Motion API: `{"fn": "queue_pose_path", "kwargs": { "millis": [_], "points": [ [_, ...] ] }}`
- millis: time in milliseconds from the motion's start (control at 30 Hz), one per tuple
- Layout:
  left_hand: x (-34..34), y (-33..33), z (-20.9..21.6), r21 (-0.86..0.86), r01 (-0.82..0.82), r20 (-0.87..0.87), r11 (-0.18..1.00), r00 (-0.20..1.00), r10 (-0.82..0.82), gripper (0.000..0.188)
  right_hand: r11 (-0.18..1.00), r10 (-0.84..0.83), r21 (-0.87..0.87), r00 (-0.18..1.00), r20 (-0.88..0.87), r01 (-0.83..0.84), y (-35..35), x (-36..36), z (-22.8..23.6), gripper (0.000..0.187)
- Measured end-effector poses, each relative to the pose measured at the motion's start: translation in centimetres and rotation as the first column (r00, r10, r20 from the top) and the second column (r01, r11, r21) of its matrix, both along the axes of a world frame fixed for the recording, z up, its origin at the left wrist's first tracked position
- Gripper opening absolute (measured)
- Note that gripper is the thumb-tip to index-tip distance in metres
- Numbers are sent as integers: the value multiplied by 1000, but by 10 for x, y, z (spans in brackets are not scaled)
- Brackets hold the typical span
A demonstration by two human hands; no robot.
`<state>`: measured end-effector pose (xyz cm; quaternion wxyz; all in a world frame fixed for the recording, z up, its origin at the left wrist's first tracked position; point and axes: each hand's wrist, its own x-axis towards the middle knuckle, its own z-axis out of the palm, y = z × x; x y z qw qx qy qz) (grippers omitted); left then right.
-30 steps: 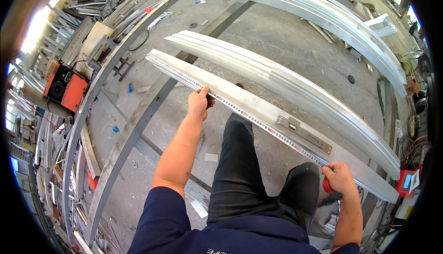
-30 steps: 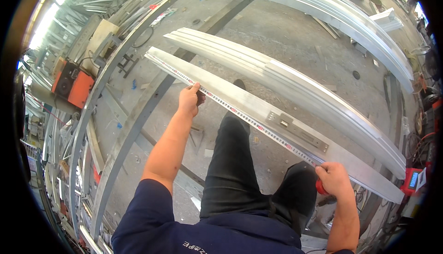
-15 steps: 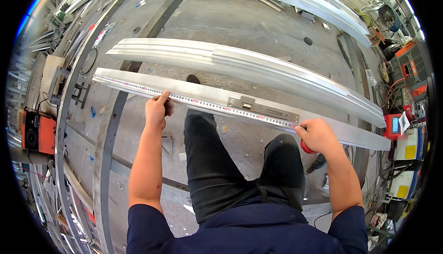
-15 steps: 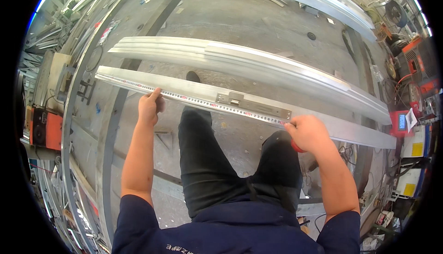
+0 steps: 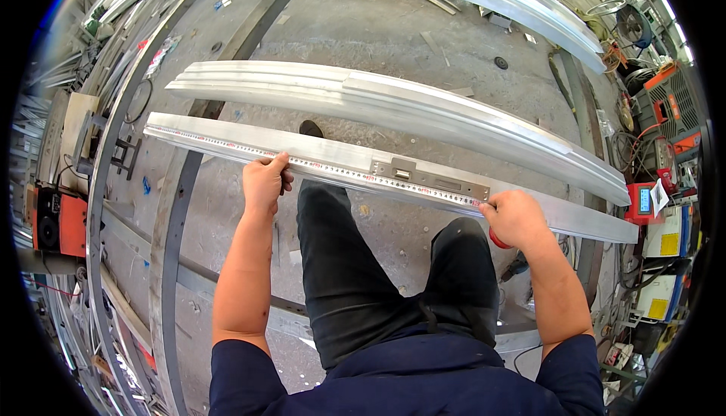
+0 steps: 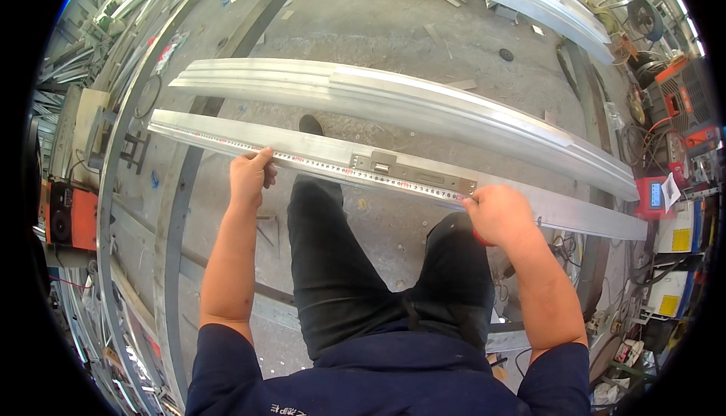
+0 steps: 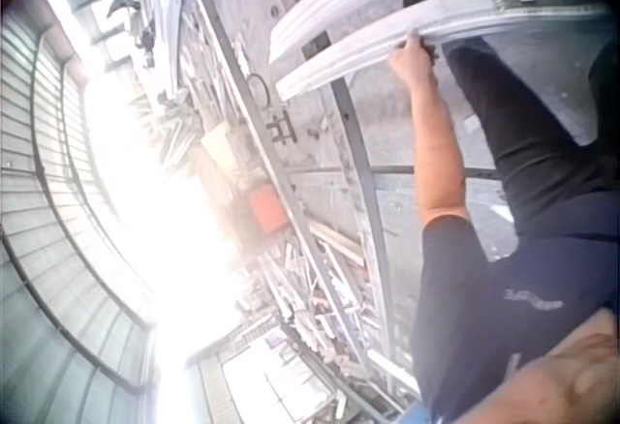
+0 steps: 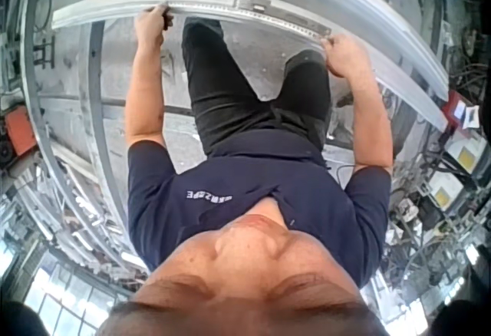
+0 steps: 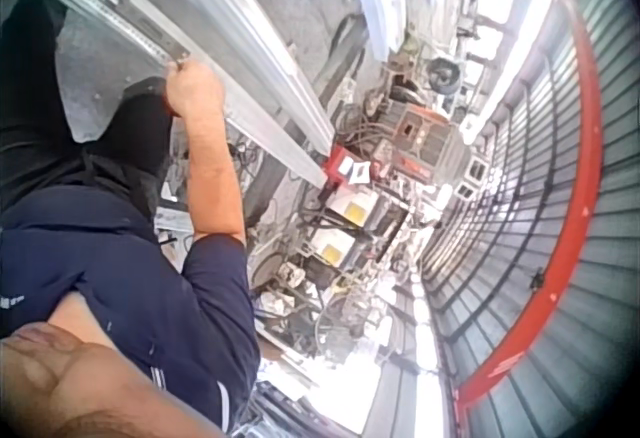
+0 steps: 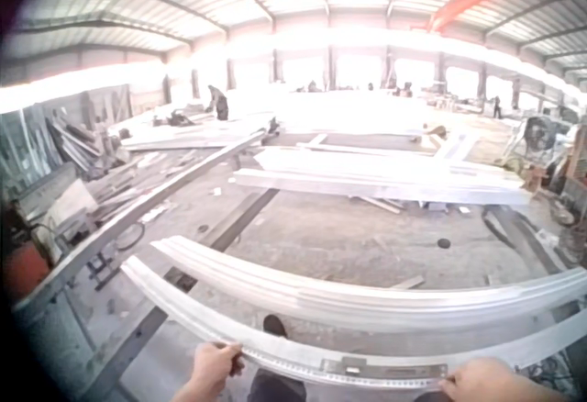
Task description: The person uses an angle grinder to cut a long aluminum profile, then uses tin snips to trim and shape the cut section. They place a metal bracket into the profile and measure the assembly with a tape measure.
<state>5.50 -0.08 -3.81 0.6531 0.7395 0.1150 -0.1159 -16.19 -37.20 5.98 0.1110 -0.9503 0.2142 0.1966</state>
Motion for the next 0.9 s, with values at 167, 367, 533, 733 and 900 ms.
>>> {"fn": "queue_pose_path", "kwargs": {
  "millis": [167,367,533,733,900],
  "points": [
    [1,-1,-2,3,-20,5,1000,1000,20,27,1000,-11,-13,1000,-25,11,3,3,4,41],
    [1,-2,-1,3,-26,2,1000,1000,26,27,1000,4,-9,1000,-17,-5,0,3,0,41],
    [1,-1,-2,7,-23,5,1000,1000,23,27,1000,13,-16,1000,-10,-13,1,3,1,40],
    [2,-3,-2,4,-17,0,1000,1000,17,27,1000,21,-21,1000,5,-20,-2,1,-2,39],
    [2,-2,-3,2,-19,-2,1000,1000,19,26,1000,12,-9,1000,-5,-12,-1,2,-1,38]
  ]
}}
